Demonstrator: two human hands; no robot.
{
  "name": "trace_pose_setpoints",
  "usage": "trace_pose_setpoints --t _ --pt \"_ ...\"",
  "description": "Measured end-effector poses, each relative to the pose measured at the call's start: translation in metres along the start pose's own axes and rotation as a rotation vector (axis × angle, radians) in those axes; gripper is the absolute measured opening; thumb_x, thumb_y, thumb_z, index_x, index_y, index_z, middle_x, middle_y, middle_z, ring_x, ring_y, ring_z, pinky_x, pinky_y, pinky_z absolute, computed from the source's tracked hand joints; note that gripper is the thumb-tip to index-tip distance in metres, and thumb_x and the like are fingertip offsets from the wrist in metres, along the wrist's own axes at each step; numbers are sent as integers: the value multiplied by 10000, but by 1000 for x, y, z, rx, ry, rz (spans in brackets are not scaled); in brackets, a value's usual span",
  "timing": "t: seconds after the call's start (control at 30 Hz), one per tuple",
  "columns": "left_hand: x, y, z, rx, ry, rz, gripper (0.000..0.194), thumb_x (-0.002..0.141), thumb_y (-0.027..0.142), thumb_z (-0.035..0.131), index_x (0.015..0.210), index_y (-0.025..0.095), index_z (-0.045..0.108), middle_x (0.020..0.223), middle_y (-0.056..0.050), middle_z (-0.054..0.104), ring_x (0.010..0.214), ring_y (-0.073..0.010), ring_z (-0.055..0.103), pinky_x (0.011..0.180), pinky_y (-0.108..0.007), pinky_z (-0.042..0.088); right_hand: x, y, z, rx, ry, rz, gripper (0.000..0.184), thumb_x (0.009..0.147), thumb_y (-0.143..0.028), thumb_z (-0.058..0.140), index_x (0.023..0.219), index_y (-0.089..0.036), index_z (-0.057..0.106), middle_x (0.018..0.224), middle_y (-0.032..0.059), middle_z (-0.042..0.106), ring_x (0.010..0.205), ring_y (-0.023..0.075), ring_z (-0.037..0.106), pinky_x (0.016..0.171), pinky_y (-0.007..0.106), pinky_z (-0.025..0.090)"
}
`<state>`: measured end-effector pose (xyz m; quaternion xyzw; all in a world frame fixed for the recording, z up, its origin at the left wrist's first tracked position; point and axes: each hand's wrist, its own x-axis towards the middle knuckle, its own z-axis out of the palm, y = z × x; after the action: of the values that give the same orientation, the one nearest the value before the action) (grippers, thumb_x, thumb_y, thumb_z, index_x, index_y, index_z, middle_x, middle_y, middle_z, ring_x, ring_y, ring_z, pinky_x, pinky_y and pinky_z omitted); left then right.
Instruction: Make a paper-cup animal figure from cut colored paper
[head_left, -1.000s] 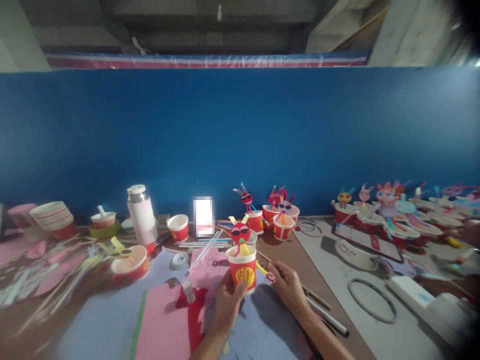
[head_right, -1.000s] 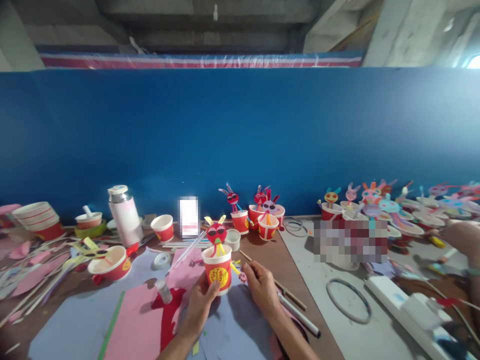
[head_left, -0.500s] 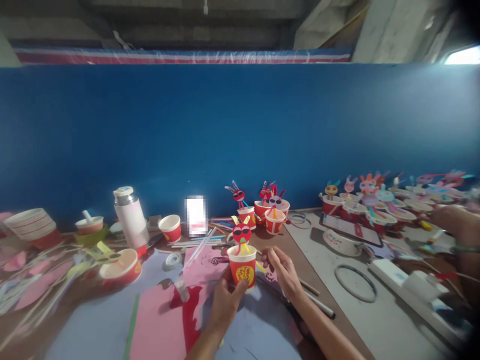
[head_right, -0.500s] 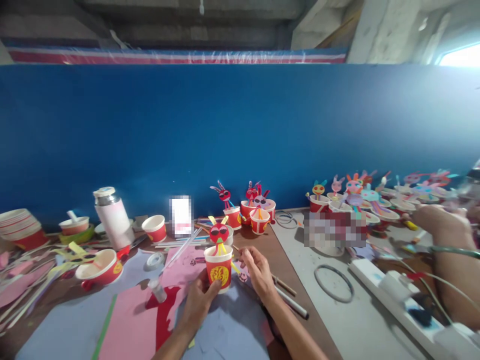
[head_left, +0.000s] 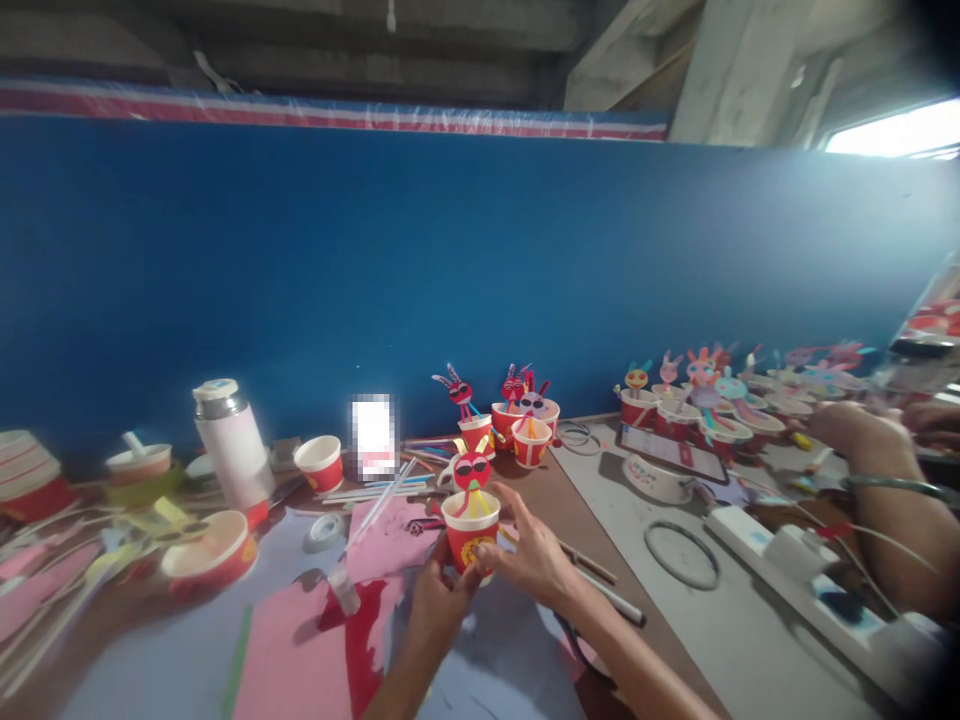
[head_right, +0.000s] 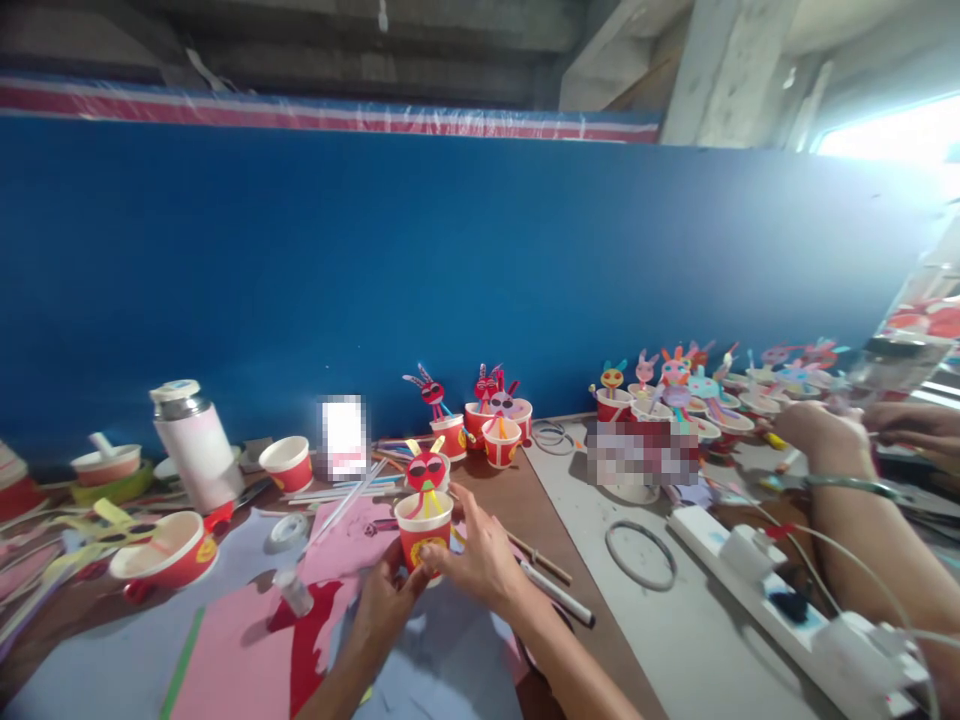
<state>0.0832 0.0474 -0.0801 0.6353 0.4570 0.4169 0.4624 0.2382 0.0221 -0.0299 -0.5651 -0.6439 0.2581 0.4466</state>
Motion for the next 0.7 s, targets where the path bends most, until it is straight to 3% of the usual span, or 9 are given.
trace_pose_setpoints --t 0.2,0.4,0.57,0.7 --pt "-1 -6 1 -2 8 8 528 684 476 650 1098 155 582 685 5 621 454 -87 386 445 -199 291 1 -22 4 -294 -1 58 719 672 -271 637 1330 -248 348 1153 95 633 1058 308 559 917 472 316" --pt "-1 -2 2 -26 -4 -2 518 684 447 658 1096 140 586 802 -47 662 585 -144 515 522 -220 372 2 -23 3 -322 1 23 684 674 -265 622 1310 -278 368 1026 42 684 922 276 612 843 396 362" --pt "0 -8 3 -81 58 -38 598 653 356 674 1186 131 521 1030 -112 634 832 -212 590 599 -239 430 13 -2 -19 -366 86 49 655 699 -331 616 1301 -274 365 950 32 687 823 233 637 707 302 416" --pt "-1 -8 2 -56 21 -56 562 697 360 627 1201 143 508 1013 -103 619 841 -202 585 624 -241 438 38 21 -49 -431 167 112 709 730 -377 579 1354 -235 274 958 61 665 813 232 628 655 293 419"
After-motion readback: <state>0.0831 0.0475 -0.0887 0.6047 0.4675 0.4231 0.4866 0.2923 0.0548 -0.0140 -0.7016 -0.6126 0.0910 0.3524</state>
